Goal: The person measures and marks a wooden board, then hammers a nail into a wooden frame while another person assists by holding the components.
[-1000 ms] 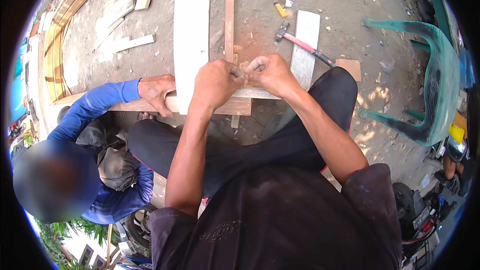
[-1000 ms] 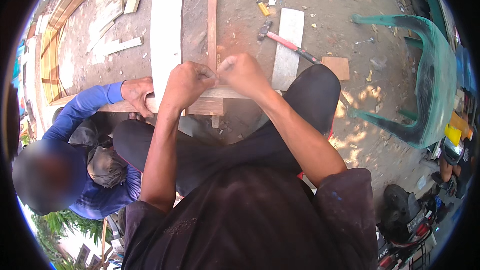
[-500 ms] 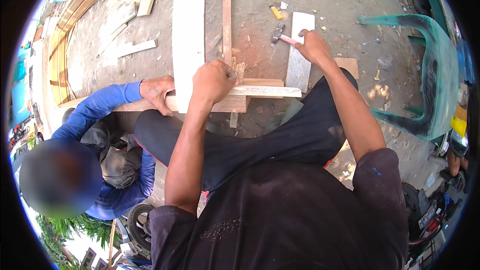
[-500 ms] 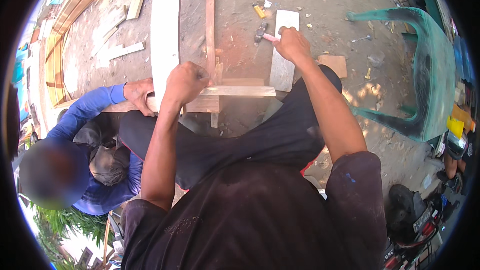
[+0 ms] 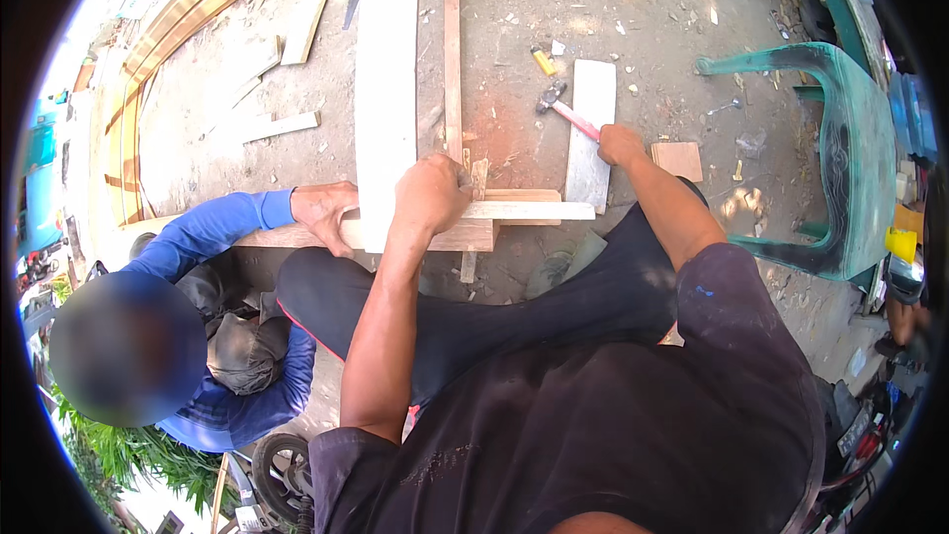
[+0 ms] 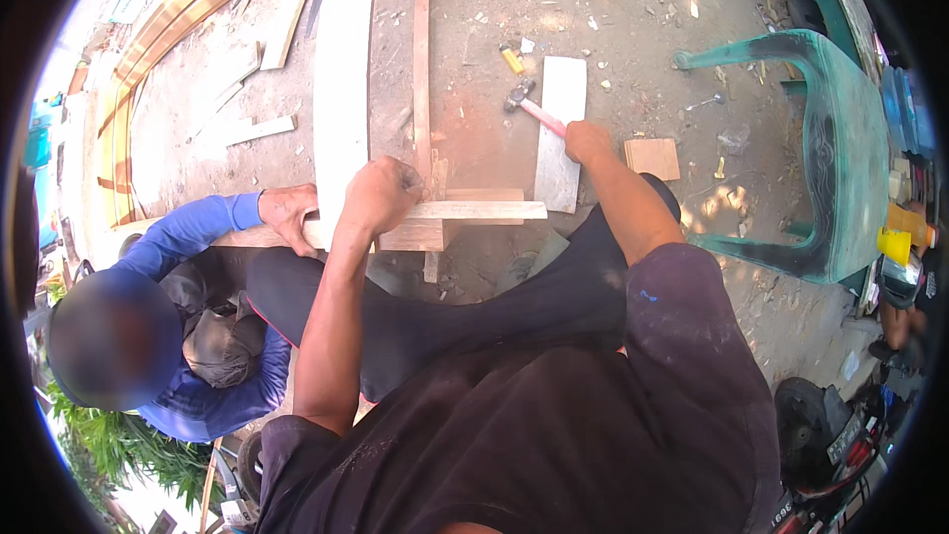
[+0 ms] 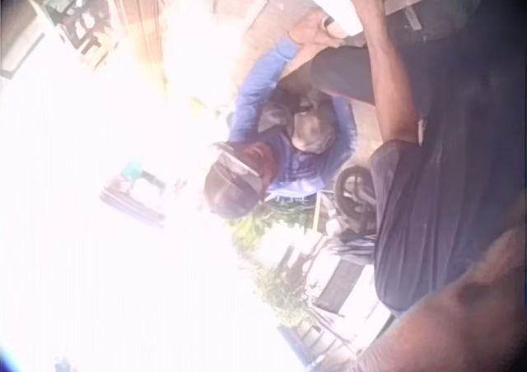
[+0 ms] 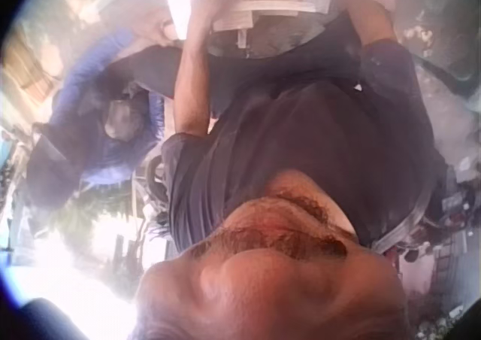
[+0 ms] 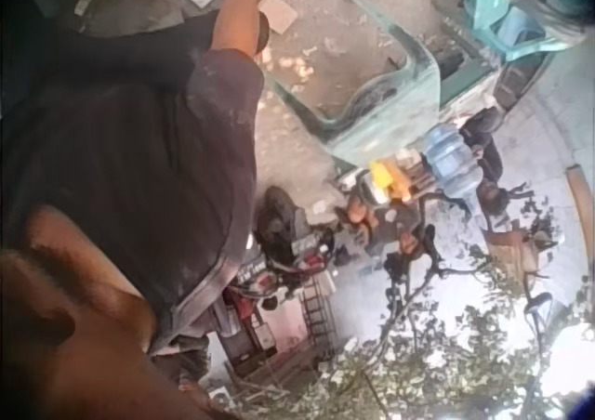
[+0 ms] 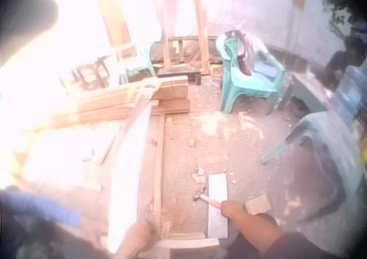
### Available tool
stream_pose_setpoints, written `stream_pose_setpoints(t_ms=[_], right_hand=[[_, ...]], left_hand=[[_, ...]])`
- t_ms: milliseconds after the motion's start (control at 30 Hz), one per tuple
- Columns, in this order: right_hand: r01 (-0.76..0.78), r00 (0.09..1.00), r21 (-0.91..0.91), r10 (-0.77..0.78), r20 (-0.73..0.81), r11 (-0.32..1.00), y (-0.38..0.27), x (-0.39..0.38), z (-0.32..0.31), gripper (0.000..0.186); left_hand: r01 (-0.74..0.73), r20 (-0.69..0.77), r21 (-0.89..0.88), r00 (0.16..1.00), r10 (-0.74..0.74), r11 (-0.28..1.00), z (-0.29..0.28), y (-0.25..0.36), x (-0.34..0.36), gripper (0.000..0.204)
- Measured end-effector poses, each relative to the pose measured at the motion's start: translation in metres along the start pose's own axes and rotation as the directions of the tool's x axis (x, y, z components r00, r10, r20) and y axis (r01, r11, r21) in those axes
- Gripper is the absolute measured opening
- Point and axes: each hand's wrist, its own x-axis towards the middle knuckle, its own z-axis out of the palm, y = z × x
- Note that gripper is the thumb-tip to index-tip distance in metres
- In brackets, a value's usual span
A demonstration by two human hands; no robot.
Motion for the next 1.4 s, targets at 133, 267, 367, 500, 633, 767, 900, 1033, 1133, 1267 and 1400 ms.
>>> stream_pose_setpoints(t_ms=[133, 267, 367, 500, 633, 767, 900, 1033, 1133, 1267, 1400], right_hand=[[0.047, 0.977, 0.152, -0.014, -0.213, 0.987, 0.013, -0.015, -0.029, 0.038], [0.290, 0.953, 0.548, -0.187, -0.237, 0.784, 0.042, -0.074, -0.068, 0.030], [0.080, 0.967, 0.918, -0.254, 0.023, 0.389, 0.020, -0.197, -0.128, 0.031], [0.073, 0.953, 0.935, -0.302, 0.038, 0.347, -0.011, -0.277, -0.149, 0.039], [-0.176, 0.853, 0.951, -0.443, 0.276, 0.252, -0.031, -0.285, -0.145, 0.044], [-0.094, 0.878, 0.959, -0.431, 0.206, 0.266, -0.038, -0.276, -0.135, 0.045], [-0.057, 0.937, 0.973, -0.324, 0.131, 0.225, -0.041, -0.274, -0.144, 0.046], [-0.142, 0.844, 0.891, -0.417, 0.336, 0.431, -0.042, -0.277, -0.155, 0.042], [-0.100, 0.879, 0.945, -0.418, 0.231, 0.312, -0.043, -0.278, -0.145, 0.043], [-0.083, 0.909, 0.974, -0.384, 0.161, 0.212, -0.039, -0.278, -0.144, 0.043], [-0.138, 0.844, 0.912, -0.436, 0.312, 0.386, -0.039, -0.279, -0.152, 0.038]], left_hand=[[-0.003, -0.012, 0.007, 1.000, 0.003, 1.000, 0.001, -0.004, 0.004, 0.022], [-0.020, -0.039, 0.035, 0.999, 0.021, 0.999, -0.001, 0.002, -0.001, 0.019], [-0.014, -0.002, -0.011, 1.000, 0.014, 1.000, -0.002, -0.003, -0.004, 0.033], [-0.027, -0.023, -0.007, 0.999, 0.027, 1.000, -0.001, -0.004, -0.004, 0.029], [-0.037, 0.001, -0.011, 0.999, 0.037, 0.999, -0.008, 0.005, -0.003, 0.024], [-0.039, -0.038, -0.025, 0.999, 0.038, 0.999, -0.004, 0.002, -0.003, 0.022], [-0.037, -0.032, -0.018, 0.999, 0.037, 0.999, -0.005, 0.002, -0.004, 0.022], [-0.026, 0.000, -0.025, 1.000, 0.026, 0.999, -0.009, 0.003, -0.005, 0.026], [-0.029, -0.020, -0.016, 0.999, 0.028, 0.999, -0.007, 0.003, -0.005, 0.026], [-0.031, -0.059, 0.000, 0.998, 0.031, 1.000, -0.005, 0.006, -0.005, 0.025], [-0.007, 0.010, -0.019, 1.000, 0.007, 1.000, -0.009, 0.005, -0.003, 0.026]])
